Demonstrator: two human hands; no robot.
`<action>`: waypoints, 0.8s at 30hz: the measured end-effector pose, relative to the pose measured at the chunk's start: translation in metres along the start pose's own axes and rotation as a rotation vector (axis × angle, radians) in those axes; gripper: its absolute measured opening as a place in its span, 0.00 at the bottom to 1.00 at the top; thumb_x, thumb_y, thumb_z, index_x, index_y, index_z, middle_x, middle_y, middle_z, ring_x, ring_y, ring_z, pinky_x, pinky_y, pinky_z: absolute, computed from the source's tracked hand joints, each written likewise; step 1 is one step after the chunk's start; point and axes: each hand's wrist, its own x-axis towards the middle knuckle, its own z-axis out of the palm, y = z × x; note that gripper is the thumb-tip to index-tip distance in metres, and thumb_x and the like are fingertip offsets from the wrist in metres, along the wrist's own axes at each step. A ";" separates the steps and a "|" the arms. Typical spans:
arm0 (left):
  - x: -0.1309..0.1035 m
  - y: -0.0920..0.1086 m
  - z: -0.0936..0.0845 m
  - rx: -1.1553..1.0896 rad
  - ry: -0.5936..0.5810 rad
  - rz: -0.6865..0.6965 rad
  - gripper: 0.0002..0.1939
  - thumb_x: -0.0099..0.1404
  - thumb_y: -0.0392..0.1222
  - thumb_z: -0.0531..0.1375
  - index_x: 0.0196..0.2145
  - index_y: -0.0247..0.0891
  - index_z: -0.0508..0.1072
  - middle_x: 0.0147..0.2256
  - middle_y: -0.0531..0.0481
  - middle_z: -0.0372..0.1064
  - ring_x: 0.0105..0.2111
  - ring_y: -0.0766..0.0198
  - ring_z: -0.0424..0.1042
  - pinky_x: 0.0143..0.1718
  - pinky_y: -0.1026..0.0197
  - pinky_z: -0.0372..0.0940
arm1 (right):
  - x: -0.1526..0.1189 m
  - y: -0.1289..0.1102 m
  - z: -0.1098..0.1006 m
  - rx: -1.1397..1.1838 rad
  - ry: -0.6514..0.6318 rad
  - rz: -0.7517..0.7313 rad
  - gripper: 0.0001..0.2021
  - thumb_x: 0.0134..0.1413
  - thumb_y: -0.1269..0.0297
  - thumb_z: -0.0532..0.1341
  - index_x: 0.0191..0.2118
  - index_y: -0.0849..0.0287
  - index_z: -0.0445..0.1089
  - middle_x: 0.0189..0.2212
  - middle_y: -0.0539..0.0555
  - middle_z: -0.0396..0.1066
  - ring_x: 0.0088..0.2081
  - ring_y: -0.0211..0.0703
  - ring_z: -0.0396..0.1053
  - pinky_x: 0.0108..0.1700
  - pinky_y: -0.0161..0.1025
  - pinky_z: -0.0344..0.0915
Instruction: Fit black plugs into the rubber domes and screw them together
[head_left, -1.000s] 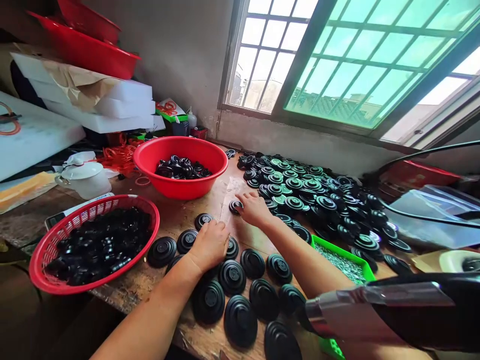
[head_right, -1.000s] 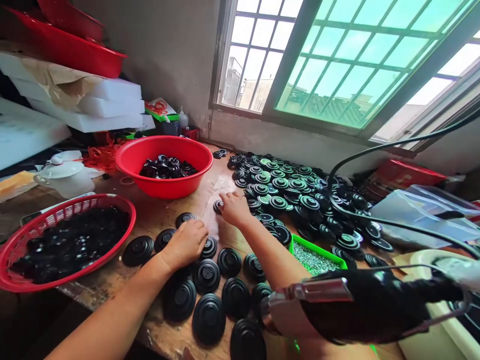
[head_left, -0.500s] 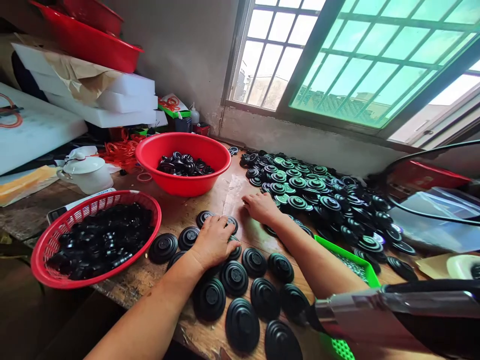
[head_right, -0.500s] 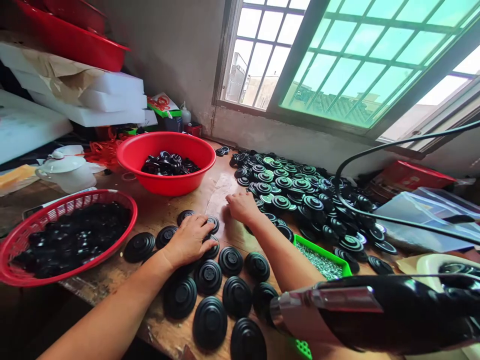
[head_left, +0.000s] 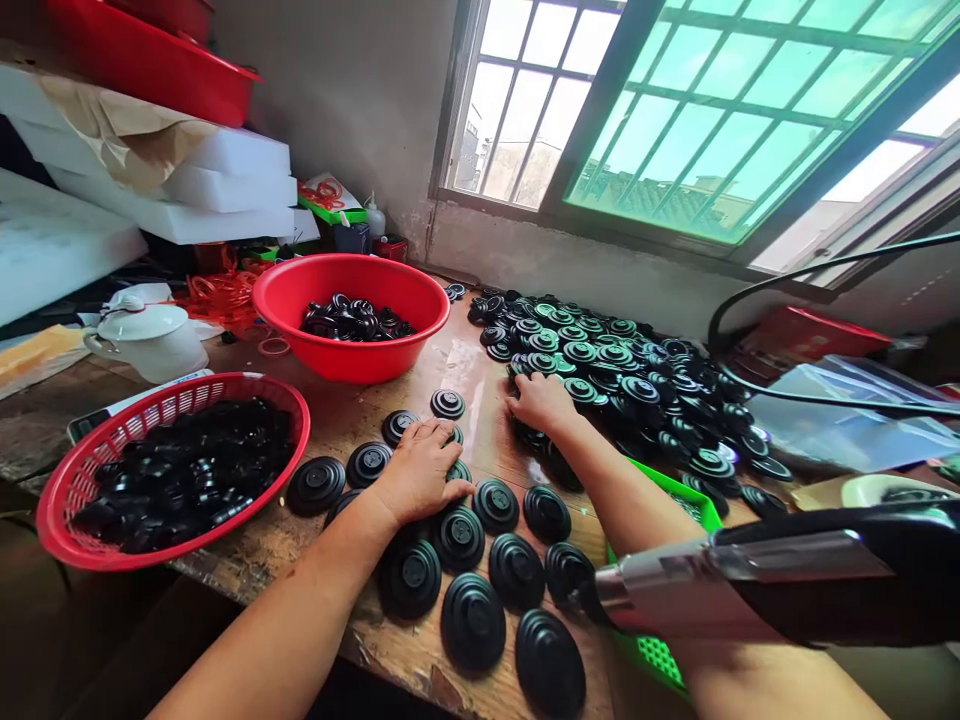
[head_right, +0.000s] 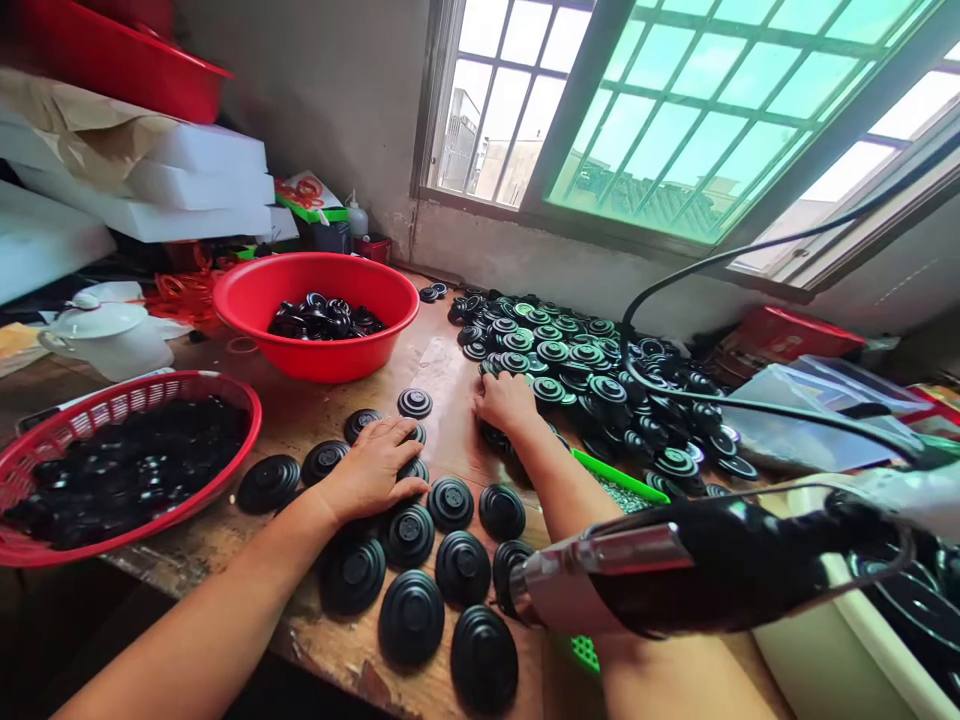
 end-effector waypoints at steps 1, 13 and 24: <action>0.000 0.000 0.000 -0.018 0.013 -0.003 0.24 0.63 0.54 0.66 0.52 0.37 0.76 0.64 0.34 0.62 0.65 0.40 0.58 0.67 0.38 0.51 | -0.001 0.002 0.000 0.032 -0.002 -0.019 0.19 0.55 0.59 0.64 0.50 0.64 0.74 0.50 0.71 0.71 0.55 0.67 0.68 0.56 0.58 0.62; 0.008 -0.003 -0.009 -1.457 0.292 -0.171 0.32 0.70 0.62 0.56 0.61 0.37 0.65 0.52 0.41 0.73 0.48 0.55 0.74 0.50 0.54 0.69 | -0.081 -0.092 -0.023 0.634 0.124 -0.648 0.27 0.46 0.51 0.72 0.50 0.54 0.66 0.46 0.56 0.72 0.46 0.49 0.71 0.49 0.45 0.68; 0.010 0.001 -0.004 -1.040 0.402 -0.306 0.23 0.68 0.53 0.61 0.55 0.38 0.68 0.43 0.44 0.75 0.41 0.58 0.76 0.46 0.55 0.70 | -0.070 -0.030 0.012 0.441 0.020 -0.400 0.17 0.58 0.56 0.66 0.49 0.60 0.71 0.43 0.60 0.73 0.46 0.52 0.71 0.52 0.49 0.67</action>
